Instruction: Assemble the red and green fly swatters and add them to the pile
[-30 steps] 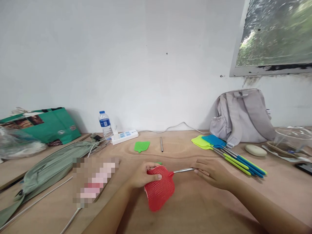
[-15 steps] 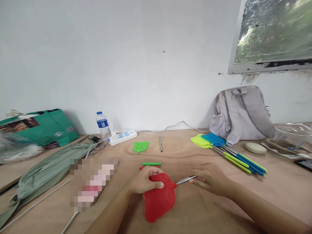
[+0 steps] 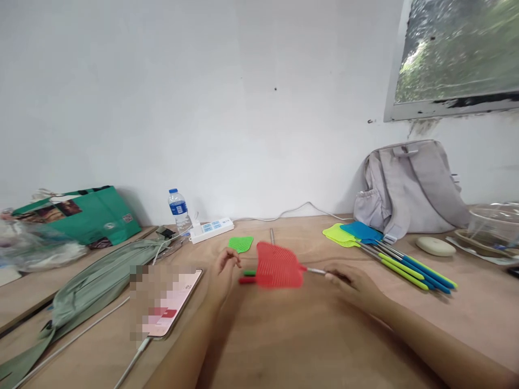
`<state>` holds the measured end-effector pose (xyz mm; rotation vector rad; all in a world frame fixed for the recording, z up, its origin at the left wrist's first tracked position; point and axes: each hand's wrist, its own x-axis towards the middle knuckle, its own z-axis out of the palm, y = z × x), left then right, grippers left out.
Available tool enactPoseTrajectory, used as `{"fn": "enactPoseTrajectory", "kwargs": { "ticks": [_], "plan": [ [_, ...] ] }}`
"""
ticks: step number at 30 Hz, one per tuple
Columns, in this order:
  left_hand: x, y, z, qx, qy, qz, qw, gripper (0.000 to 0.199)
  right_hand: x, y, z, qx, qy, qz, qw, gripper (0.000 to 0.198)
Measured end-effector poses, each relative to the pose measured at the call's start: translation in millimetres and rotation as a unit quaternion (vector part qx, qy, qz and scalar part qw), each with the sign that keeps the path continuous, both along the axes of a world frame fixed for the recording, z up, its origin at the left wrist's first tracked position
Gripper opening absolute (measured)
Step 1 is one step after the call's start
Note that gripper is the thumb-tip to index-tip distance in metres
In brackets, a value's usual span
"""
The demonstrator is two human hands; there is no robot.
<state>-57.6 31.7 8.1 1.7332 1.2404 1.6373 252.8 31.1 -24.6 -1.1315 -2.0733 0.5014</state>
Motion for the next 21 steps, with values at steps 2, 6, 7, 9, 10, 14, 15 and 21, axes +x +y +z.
{"fn": "enactPoseTrajectory", "kwargs": {
  "ticks": [2, 6, 7, 9, 10, 14, 15, 21],
  "plan": [
    [-4, -1, 0.0, -0.008, 0.203, 0.015, 0.979, 0.009, 1, 6, -3, -0.039, 0.119, -0.045, 0.991, 0.035],
    [1, -8, -1.8, -0.003, 0.441, -0.007, 0.897, 0.012, 0, 13, -6, -0.127, 0.342, -0.069, 0.929, 0.038],
    [4, -9, -2.6, -0.006, 0.464, -0.012, 0.886, 0.013, -1, 13, -7, -0.145, 0.375, -0.06, 0.913, 0.036],
    [7, -11, -4.1, -0.015, 0.495, -0.03, 0.868, 0.018, -3, 13, -8, -0.173, 0.418, -0.042, 0.891, 0.03],
    [9, -11, -4.9, -0.019, 0.506, -0.037, 0.862, 0.021, -4, 13, -8, -0.183, 0.435, -0.034, 0.881, 0.027],
    [11, -8, -8.1, -0.041, 0.525, -0.04, 0.849, 0.025, -10, 9, -6, -0.215, 0.491, -0.016, 0.844, 0.023],
    [11, -7, -8.9, -0.046, 0.526, -0.038, 0.848, 0.024, -12, 8, -5, -0.221, 0.496, -0.009, 0.839, 0.024],
    [18, -14, -5.7, -0.062, 0.534, -0.079, 0.839, 0.017, -16, 0, -3, -0.298, 0.514, 0.093, 0.799, 0.014]
  ]
}}
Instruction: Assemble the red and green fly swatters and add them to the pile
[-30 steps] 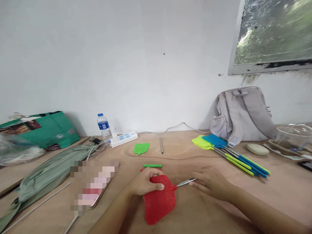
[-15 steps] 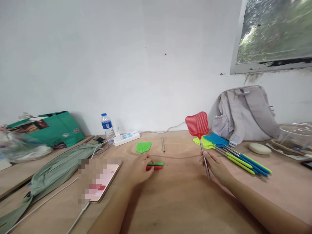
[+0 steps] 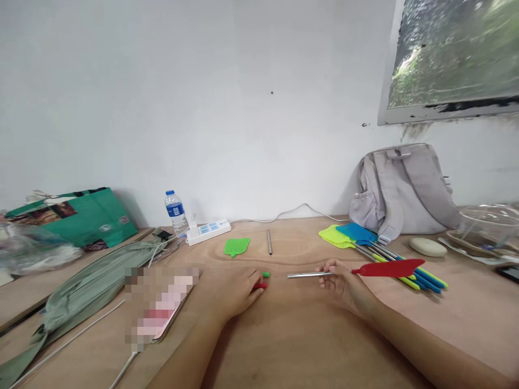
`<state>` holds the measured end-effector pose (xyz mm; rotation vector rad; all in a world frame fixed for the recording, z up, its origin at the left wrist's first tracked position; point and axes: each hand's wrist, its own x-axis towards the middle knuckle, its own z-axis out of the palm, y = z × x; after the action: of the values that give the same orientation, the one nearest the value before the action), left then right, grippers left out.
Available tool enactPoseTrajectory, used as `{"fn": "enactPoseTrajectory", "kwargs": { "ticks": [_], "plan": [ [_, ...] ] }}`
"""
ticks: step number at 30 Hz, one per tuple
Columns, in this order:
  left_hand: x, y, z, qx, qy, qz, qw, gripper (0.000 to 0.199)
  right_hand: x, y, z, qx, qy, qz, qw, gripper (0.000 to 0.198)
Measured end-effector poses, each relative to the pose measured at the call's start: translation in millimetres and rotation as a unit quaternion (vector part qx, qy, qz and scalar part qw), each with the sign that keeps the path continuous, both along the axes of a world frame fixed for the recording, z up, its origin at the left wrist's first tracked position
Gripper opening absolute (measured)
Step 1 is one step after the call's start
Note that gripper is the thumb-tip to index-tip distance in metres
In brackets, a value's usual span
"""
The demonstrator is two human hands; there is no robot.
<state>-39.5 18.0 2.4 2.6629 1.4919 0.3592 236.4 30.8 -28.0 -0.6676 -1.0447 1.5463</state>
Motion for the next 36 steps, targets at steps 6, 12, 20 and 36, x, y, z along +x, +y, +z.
{"fn": "enactPoseTrajectory", "kwargs": {
  "ticks": [6, 12, 20, 36],
  "plan": [
    [12, -12, 8.9, -0.05, -0.007, 0.006, 0.999, 0.02, -6, -8, -1, -0.036, 0.016, 0.029, 0.999, 0.034],
    [26, -19, 0.6, -0.117, -0.1, -0.013, 0.988, 0.021, -12, -13, 1, -0.018, -0.005, 0.02, 1.0, 0.028],
    [32, -22, -0.6, -0.089, -0.124, -0.032, 0.988, 0.022, -17, -16, 0, 0.023, -0.024, 0.044, 0.998, 0.019],
    [47, -33, -5.1, 0.035, -0.103, -0.108, 0.988, 0.03, -44, -29, -20, 0.166, -0.315, -0.062, 0.932, 0.034]
  ]
}}
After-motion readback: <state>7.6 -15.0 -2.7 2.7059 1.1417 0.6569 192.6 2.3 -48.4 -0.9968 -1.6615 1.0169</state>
